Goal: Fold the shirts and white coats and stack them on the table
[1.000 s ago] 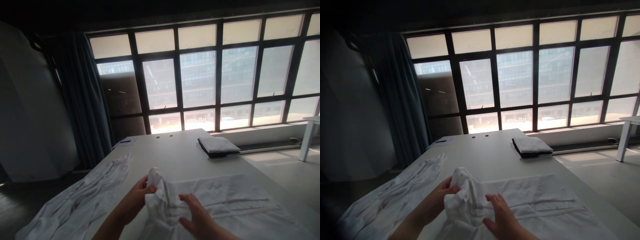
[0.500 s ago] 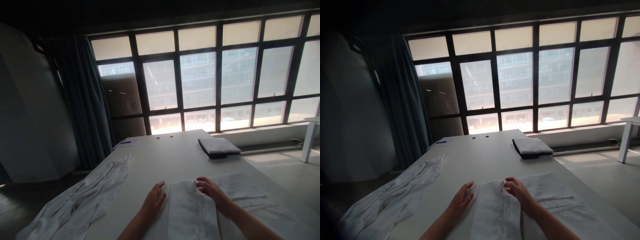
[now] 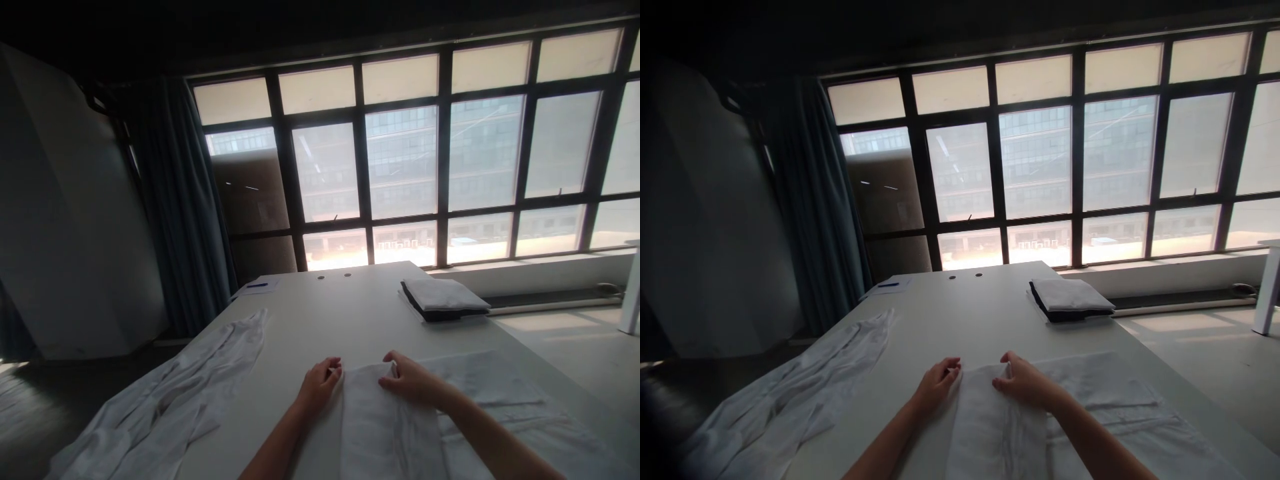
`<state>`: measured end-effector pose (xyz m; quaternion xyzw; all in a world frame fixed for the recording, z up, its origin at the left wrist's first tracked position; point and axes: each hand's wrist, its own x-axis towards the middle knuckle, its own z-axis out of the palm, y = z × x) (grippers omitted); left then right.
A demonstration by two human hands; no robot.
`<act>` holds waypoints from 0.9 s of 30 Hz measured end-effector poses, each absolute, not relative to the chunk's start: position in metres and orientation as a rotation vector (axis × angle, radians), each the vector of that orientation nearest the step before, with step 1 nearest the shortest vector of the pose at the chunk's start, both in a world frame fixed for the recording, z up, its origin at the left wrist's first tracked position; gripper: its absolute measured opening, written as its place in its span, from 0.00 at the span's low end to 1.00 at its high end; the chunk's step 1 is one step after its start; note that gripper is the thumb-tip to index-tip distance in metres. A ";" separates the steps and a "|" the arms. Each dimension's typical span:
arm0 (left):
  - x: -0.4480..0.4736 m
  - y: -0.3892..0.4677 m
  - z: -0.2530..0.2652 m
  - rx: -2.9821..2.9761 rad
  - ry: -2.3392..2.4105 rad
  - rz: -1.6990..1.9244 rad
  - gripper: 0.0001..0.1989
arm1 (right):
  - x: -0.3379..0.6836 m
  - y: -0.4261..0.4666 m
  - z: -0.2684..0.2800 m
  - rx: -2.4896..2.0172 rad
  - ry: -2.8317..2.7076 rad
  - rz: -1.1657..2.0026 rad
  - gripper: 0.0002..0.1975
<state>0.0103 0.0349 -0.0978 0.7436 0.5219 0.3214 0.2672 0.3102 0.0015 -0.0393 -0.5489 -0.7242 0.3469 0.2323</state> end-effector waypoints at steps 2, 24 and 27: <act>0.011 0.034 -0.098 1.944 1.388 0.925 0.23 | 0.314 0.000 -0.037 -1.538 -1.980 1.050 0.21; -0.096 -0.031 0.099 1.923 1.513 1.158 0.23 | 0.150 -0.016 -0.003 -0.829 -1.495 1.728 0.26; -0.096 -0.050 0.102 2.020 1.498 0.812 0.24 | 0.171 -0.028 -0.011 -1.042 -1.872 1.328 0.21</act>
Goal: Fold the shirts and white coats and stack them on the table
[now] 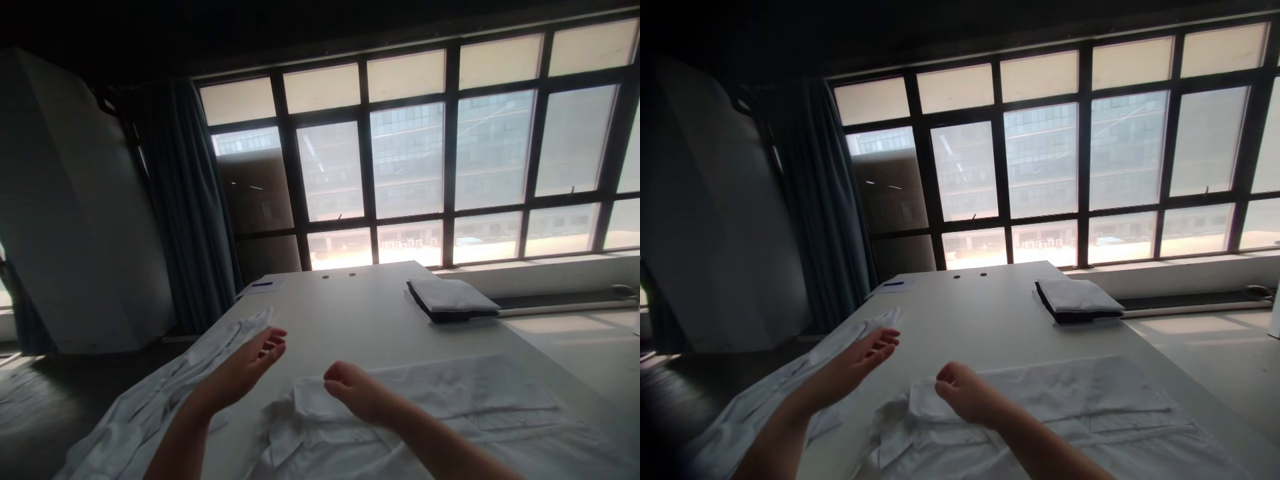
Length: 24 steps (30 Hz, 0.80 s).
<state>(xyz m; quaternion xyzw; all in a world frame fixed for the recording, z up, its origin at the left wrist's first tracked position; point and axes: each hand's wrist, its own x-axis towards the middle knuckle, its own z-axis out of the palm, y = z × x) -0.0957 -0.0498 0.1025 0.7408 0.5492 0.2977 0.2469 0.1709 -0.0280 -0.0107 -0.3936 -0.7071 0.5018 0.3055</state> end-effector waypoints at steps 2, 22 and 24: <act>-0.085 -0.059 0.098 2.068 1.470 0.526 0.25 | 0.189 -0.042 -0.017 -1.107 -2.156 0.986 0.20; -0.001 -0.046 -0.008 2.293 1.457 -0.436 0.10 | 0.229 -0.047 -0.070 -1.140 -2.373 0.361 0.11; -0.006 -0.044 -0.001 2.272 1.447 -0.408 0.09 | 0.227 -0.050 -0.070 -1.143 -2.369 0.262 0.10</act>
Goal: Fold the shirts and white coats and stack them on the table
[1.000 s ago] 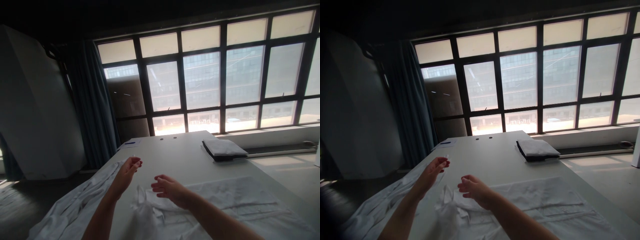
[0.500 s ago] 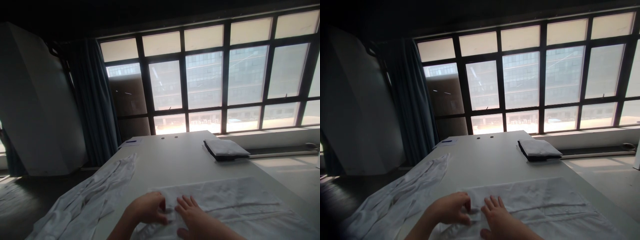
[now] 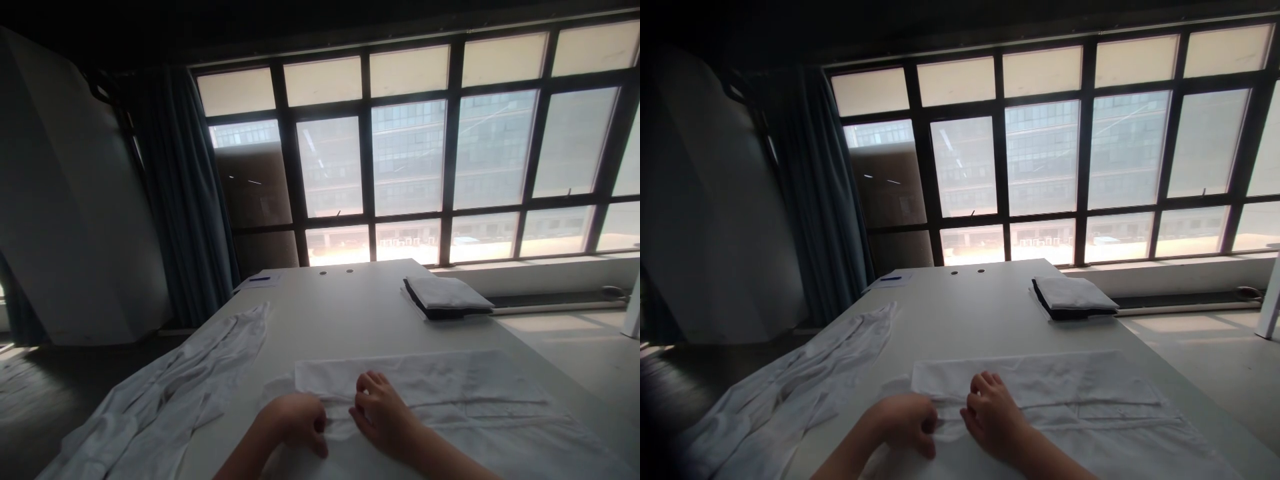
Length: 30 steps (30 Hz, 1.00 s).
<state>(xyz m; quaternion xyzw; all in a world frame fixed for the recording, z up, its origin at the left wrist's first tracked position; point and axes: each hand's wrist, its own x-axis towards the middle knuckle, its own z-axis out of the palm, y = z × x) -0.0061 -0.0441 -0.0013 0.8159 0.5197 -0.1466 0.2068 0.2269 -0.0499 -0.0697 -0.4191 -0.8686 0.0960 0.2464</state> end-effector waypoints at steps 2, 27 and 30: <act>-0.009 -0.043 0.004 2.273 1.422 -0.391 0.09 | 0.226 -0.054 -0.070 -1.128 -2.433 0.243 0.11; -0.061 -0.112 -0.060 2.071 1.899 0.288 0.14 | 0.214 -0.054 -0.075 -1.258 -2.611 0.194 0.14; -0.061 -0.108 -0.064 2.066 1.974 0.217 0.14 | 0.212 -0.057 -0.072 -1.348 -2.596 0.137 0.15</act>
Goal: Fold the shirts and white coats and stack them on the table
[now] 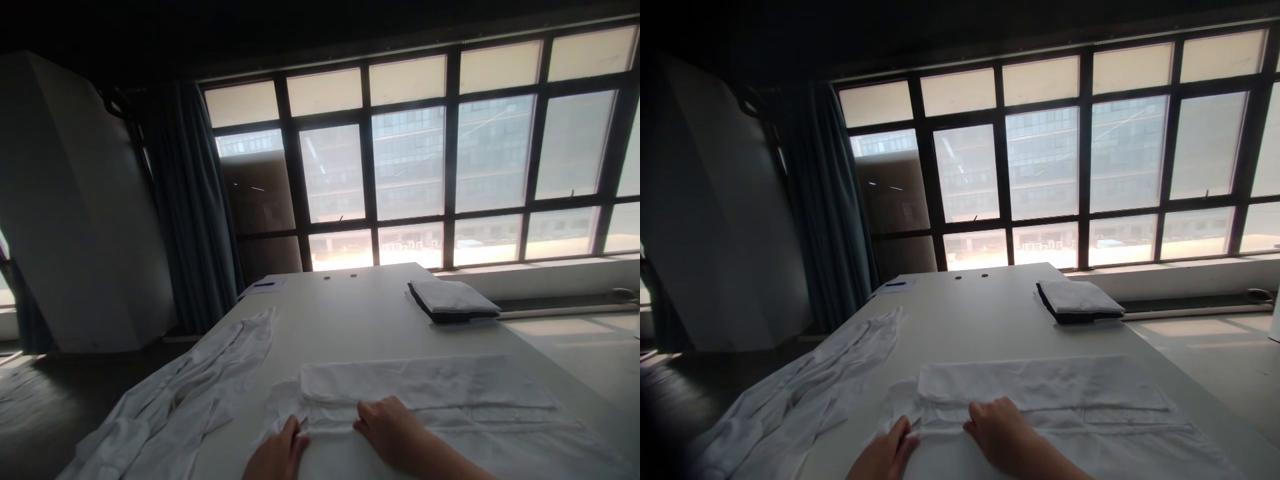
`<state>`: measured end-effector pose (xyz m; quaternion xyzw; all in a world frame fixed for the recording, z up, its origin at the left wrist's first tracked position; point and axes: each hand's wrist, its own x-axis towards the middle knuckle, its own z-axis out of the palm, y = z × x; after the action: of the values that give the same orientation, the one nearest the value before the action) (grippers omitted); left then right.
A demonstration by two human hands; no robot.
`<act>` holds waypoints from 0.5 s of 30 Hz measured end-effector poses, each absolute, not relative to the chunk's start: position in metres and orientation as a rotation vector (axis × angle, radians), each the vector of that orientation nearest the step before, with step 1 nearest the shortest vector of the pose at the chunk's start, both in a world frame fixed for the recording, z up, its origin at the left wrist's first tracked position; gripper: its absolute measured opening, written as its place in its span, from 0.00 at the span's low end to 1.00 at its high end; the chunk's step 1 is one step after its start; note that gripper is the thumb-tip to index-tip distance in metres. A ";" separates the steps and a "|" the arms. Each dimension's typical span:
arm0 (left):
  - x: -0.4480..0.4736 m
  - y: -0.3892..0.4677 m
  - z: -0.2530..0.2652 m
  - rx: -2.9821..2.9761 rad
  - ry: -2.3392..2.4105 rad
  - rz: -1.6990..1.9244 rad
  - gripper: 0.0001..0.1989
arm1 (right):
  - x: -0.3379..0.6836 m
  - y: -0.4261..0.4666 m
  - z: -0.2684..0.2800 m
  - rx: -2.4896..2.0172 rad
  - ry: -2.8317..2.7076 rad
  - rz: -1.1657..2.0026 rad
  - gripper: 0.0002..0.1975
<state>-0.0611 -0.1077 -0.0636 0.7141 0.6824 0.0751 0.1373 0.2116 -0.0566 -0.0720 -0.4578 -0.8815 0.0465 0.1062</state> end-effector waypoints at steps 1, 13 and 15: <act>-0.061 -0.106 -0.064 2.068 1.993 0.187 0.14 | 0.212 -0.058 -0.070 -1.351 -2.592 0.135 0.16; -0.067 -0.101 -0.062 2.050 2.129 0.125 0.17 | 0.212 -0.052 -0.072 -1.298 -2.547 0.193 0.13; -0.068 -0.101 -0.064 2.055 2.145 0.111 0.17 | 0.210 -0.051 -0.074 -1.333 -2.541 0.211 0.12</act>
<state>-0.0680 -0.1009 -0.0636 0.6890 0.7189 0.0374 0.0844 0.2100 -0.0505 -0.0743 -0.4593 -0.8754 0.0728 0.1318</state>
